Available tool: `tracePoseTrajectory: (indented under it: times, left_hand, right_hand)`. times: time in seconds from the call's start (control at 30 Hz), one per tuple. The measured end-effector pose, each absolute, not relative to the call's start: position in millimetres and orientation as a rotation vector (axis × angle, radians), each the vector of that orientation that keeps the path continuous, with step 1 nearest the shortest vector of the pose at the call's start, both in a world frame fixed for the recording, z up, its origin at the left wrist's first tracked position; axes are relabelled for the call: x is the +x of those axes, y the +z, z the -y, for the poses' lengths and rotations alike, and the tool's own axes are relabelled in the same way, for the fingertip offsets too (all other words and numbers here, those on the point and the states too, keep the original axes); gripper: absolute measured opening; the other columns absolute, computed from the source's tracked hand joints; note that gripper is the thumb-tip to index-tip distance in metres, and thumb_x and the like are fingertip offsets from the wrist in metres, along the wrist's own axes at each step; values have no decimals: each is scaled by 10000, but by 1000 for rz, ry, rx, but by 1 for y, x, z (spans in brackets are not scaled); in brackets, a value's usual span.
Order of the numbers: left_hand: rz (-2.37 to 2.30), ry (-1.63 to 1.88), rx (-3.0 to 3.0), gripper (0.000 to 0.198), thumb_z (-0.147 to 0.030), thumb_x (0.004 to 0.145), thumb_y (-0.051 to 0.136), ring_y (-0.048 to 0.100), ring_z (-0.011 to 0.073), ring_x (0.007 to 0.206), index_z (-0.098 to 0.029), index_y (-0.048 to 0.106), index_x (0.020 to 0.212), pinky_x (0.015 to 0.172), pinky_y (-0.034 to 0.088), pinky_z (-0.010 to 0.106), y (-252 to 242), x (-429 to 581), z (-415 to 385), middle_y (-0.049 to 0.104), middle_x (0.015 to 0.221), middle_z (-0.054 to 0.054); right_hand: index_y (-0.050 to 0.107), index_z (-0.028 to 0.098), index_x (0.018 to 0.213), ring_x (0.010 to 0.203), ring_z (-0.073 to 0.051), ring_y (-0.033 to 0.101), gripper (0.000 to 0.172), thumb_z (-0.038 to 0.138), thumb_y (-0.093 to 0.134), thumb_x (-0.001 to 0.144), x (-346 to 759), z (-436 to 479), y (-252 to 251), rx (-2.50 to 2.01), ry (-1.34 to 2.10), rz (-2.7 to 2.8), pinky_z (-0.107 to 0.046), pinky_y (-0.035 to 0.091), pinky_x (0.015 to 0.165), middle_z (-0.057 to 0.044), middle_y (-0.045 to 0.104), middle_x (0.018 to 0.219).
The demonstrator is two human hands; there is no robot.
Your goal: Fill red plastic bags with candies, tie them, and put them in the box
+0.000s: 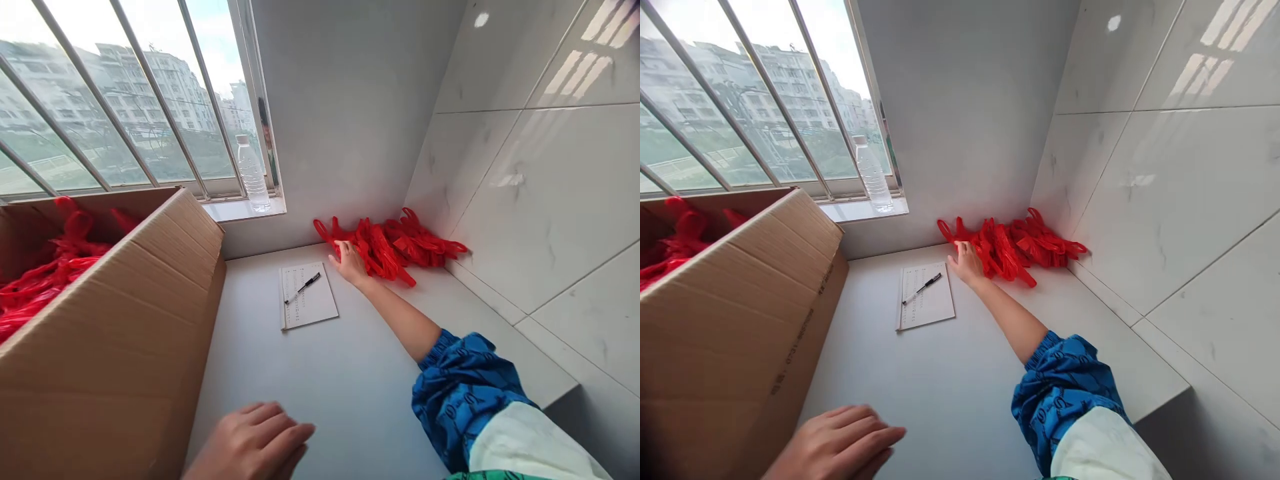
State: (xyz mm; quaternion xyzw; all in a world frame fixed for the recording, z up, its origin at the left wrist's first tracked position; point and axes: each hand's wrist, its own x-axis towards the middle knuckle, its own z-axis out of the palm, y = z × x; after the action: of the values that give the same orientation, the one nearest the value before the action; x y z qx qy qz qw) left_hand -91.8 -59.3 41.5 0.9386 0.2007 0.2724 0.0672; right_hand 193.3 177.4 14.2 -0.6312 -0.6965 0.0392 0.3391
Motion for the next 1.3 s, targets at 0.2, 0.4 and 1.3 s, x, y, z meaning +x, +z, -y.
tracePoseTrajectory:
  times: [0.2,0.4,1.3]
  left_hand:
    - [-538,667,2869,199,-148,916,463,626,168,560,-224,633,988,499,439,297,14,-56,56,682,670,4]
    - [-755,729,2537,230,-222,932,475,669,173,628,-272,696,970,559,485,268,-13,-76,51,725,736,10]
    - [-943,1041,1207,397,-495,869,630,658,196,913,-190,622,1123,789,546,296,-30,-40,-27,691,1069,69]
  right_hand:
    - [544,47,1223,1305,-384,425,409,233,608,864,214,-191,8,-1876,131,1563,-546,296,1068,-291,547,1303]
    - [580,111,1164,1170,-295,558,330,291,472,908,240,-172,34,-1679,259,1456,-438,402,1011,-194,635,1237]
    - [672,196,1055,882,-197,662,363,414,751,775,201,-42,-4,-1080,1059,1267,-346,556,808,-53,718,979]
